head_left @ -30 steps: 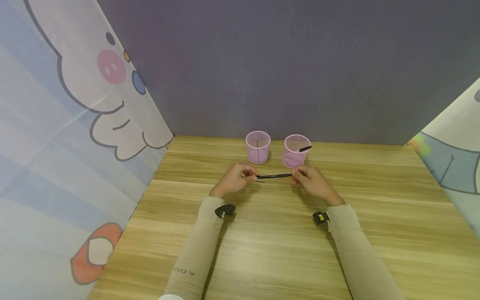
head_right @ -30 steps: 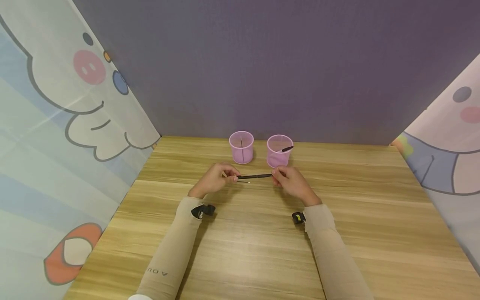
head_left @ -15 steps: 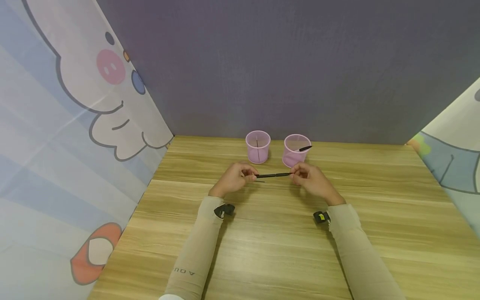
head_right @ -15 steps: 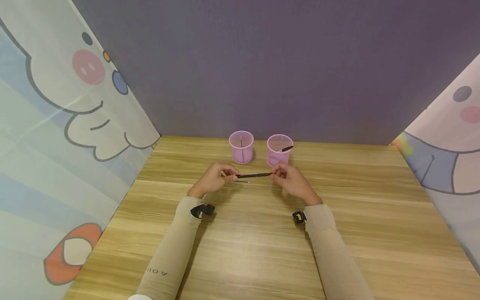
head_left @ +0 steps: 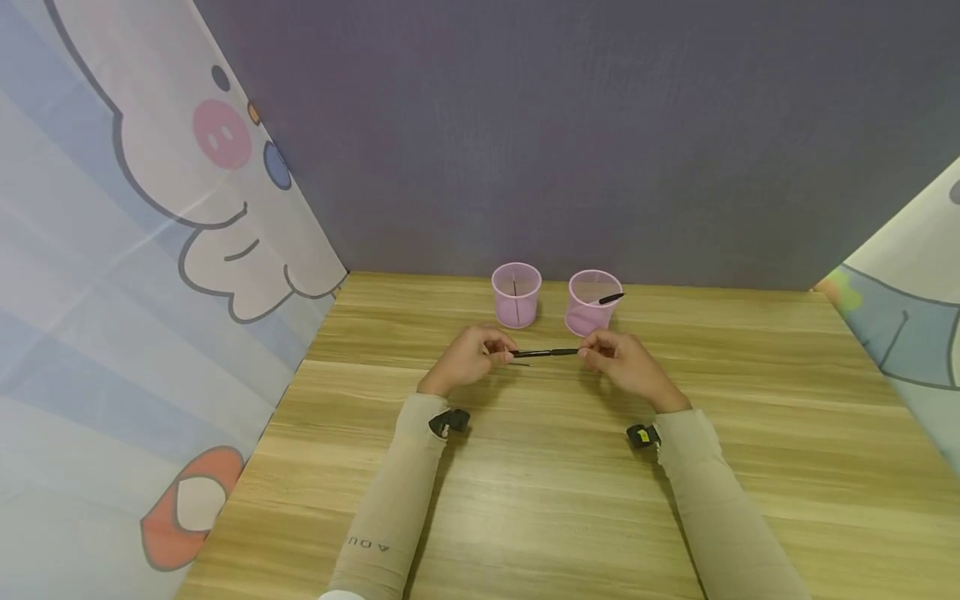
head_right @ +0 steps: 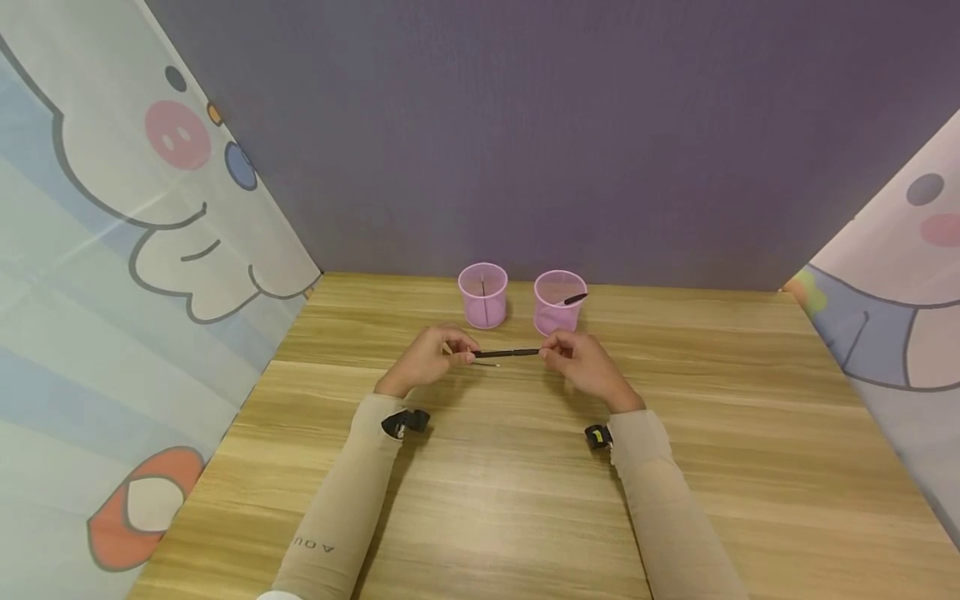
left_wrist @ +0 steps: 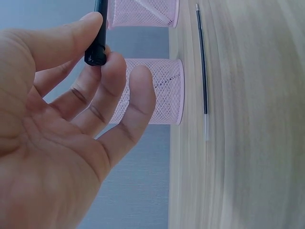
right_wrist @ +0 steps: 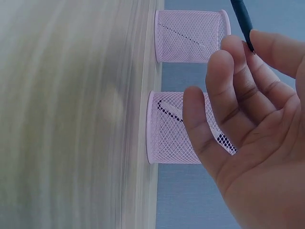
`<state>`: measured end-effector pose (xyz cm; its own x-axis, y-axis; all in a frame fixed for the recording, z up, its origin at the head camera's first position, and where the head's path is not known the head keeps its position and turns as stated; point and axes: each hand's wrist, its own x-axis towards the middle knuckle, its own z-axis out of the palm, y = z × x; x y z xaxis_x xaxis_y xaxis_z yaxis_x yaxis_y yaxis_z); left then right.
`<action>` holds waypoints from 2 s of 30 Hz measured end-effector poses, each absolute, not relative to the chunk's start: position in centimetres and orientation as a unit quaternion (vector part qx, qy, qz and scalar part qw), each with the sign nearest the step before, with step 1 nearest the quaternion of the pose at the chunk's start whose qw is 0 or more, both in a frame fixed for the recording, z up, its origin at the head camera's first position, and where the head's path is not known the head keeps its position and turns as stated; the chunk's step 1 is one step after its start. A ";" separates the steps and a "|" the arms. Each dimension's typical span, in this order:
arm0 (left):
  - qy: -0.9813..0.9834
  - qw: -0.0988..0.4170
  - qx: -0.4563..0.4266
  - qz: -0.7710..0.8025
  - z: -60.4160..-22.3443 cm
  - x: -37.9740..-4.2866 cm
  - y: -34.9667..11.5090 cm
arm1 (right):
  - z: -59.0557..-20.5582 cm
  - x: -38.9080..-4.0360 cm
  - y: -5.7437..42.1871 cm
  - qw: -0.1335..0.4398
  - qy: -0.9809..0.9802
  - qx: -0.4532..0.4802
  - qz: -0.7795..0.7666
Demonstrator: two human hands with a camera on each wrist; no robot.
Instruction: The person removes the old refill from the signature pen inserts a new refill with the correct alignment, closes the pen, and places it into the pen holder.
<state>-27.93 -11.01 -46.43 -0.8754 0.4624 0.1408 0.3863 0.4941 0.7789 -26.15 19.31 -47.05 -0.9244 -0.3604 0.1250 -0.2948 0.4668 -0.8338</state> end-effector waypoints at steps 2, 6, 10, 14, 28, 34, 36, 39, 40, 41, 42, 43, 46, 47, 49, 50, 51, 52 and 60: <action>0.863 0.043 0.247 0.438 -46.5 -27.9 -11.0 | -47.1 -26.1 19.3 0.035 0.858 -0.189 -0.476; 0.863 0.040 0.250 0.437 -46.5 -27.9 -10.9 | -47.2 -26.2 19.0 0.040 0.863 -0.182 -0.470; 0.862 0.038 0.251 0.438 -46.5 -27.9 -10.9 | -47.2 -26.3 18.9 0.046 0.864 -0.176 -0.469; 0.862 0.039 0.250 0.439 -46.5 -27.9 -10.9 | -47.0 -26.3 19.1 0.048 0.865 -0.177 -0.467; 0.865 0.038 0.252 0.432 -46.3 -27.8 -10.8 | -46.9 -26.2 19.1 0.045 0.867 -0.182 -0.461; 0.866 0.038 0.252 0.431 -46.2 -27.8 -10.8 | -46.8 -26.1 19.0 0.055 0.866 -0.173 -0.466; 0.865 0.039 0.251 0.432 -46.2 -27.7 -10.8 | -46.8 -26.1 18.9 0.059 0.866 -0.168 -0.467; 0.864 0.040 0.250 0.435 -46.2 -27.8 -10.8 | -46.9 -26.2 19.0 0.064 0.865 -0.161 -0.470; 0.864 0.040 0.250 0.435 -46.2 -27.8 -10.8 | -46.9 -26.3 19.1 0.064 0.864 -0.161 -0.472; 0.864 0.040 0.250 0.436 -46.2 -27.8 -10.8 | -47.0 -26.3 19.3 0.062 0.864 -0.160 -0.473; 0.863 0.041 0.251 0.436 -46.2 -27.8 -10.8 | -47.1 -26.4 19.4 0.060 0.866 -0.160 -0.471; 0.864 0.040 0.251 0.435 -46.3 -27.9 -10.8 | -47.1 -26.4 19.6 0.057 0.864 -0.163 -0.472; 0.864 0.039 0.252 0.434 -46.3 -27.9 -10.9 | -47.1 -26.4 19.8 0.044 0.865 -0.170 -0.469; 0.864 0.039 0.252 0.434 -46.3 -27.9 -10.9 | -47.1 -26.4 19.9 0.040 0.865 -0.173 -0.469; 0.864 0.038 0.253 0.434 -46.3 -27.9 -10.9 | -47.0 -26.4 19.8 0.033 0.862 -0.181 -0.472; 0.864 0.038 0.253 0.434 -46.3 -27.9 -10.9 | -47.0 -26.4 19.8 0.030 0.863 -0.183 -0.471; 0.864 0.038 0.253 0.434 -46.3 -27.9 -10.9 | -46.9 -26.4 19.7 0.027 0.863 -0.185 -0.469; 0.863 0.038 0.253 0.435 -46.3 -27.9 -10.9 | -46.9 -26.4 19.7 0.027 0.863 -0.188 -0.468; 0.866 0.044 0.244 0.435 -46.3 -27.8 -10.9 | -45.9 -25.6 18.8 0.045 0.863 -0.180 -0.471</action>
<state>-27.79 -10.88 -46.27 -0.8773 0.4602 0.1363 0.3840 0.5027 0.7745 -25.58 18.81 -45.87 -0.9310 -0.3534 0.0912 -0.2679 0.4922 -0.8282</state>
